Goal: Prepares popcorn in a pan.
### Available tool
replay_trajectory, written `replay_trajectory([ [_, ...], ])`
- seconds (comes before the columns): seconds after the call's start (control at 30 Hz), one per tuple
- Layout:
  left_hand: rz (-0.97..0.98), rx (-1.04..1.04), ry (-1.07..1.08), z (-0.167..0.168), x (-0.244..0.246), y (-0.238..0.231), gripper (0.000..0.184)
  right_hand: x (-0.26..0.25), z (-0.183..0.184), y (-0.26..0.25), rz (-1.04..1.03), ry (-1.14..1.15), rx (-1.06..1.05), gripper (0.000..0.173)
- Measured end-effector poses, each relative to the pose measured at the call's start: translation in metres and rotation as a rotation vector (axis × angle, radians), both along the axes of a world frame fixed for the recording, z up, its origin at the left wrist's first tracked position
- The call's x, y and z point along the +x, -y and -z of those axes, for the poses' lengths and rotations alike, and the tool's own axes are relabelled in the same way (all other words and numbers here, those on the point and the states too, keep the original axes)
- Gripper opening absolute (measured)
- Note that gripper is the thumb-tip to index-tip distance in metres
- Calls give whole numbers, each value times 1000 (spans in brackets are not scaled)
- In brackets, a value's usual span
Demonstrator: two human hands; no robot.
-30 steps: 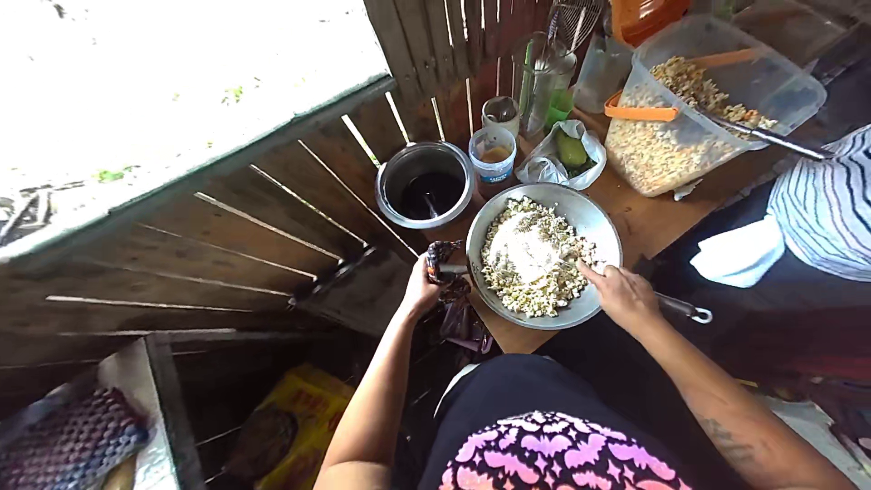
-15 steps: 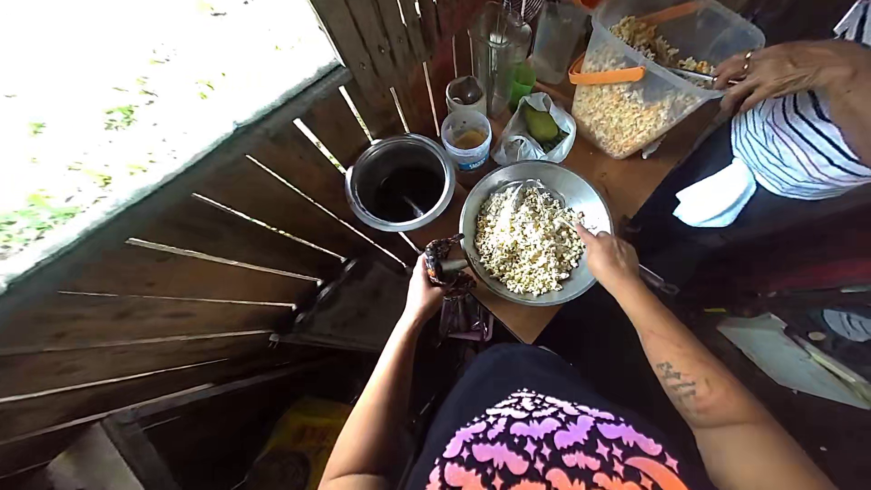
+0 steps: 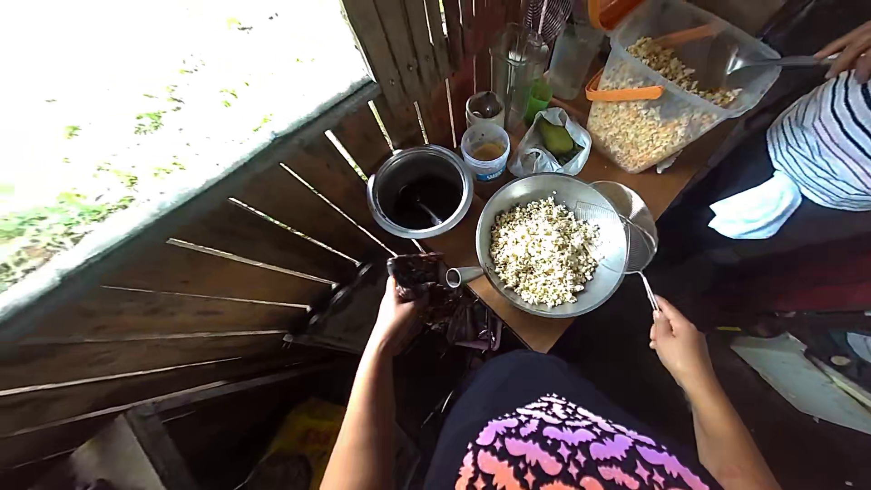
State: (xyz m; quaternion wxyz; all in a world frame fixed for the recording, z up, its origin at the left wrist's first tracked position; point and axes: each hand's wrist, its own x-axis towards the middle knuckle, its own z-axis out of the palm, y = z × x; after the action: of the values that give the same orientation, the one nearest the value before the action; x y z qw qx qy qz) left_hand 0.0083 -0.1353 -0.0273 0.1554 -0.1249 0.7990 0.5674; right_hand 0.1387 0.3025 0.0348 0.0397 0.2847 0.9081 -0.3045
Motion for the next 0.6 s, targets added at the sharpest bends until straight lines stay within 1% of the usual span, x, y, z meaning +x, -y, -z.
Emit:
replay_trajectory([
  [0.03, 32, -64, 67, 2, -9, 5, 84, 5, 6, 1, 30, 9, -46, 42],
  [0.1, 116, -185, 161, 5, -31, 2, 82, 11, 16, 4, 68, 25, -103, 43],
  [0.17, 177, -217, 142, 7, -52, -11, 75, 16, 21, 8, 74, 22, -107, 44],
  [0.2, 204, -172, 97, 12, -61, -18, 72, 19, 22, 10, 76, 17, -107, 44],
  [0.3, 274, 171, -36, 39, -86, -36, 70, 23, 20, 14, 82, -15, -109, 44],
  [0.33, 281, 235, -38, 45, -91, -40, 68, 23, 19, 16, 79, -25, -113, 44],
  [0.47, 205, 328, 7, 61, -92, -38, 52, 27, 21, 19, 84, -41, -115, 42],
  [0.53, 171, 360, 10, 65, -86, -34, 53, 31, 18, 23, 100, -13, -110, 43],
  [0.6, 157, 376, 17, 60, -82, -29, 53, 32, 17, 26, 121, 10, -114, 44],
])
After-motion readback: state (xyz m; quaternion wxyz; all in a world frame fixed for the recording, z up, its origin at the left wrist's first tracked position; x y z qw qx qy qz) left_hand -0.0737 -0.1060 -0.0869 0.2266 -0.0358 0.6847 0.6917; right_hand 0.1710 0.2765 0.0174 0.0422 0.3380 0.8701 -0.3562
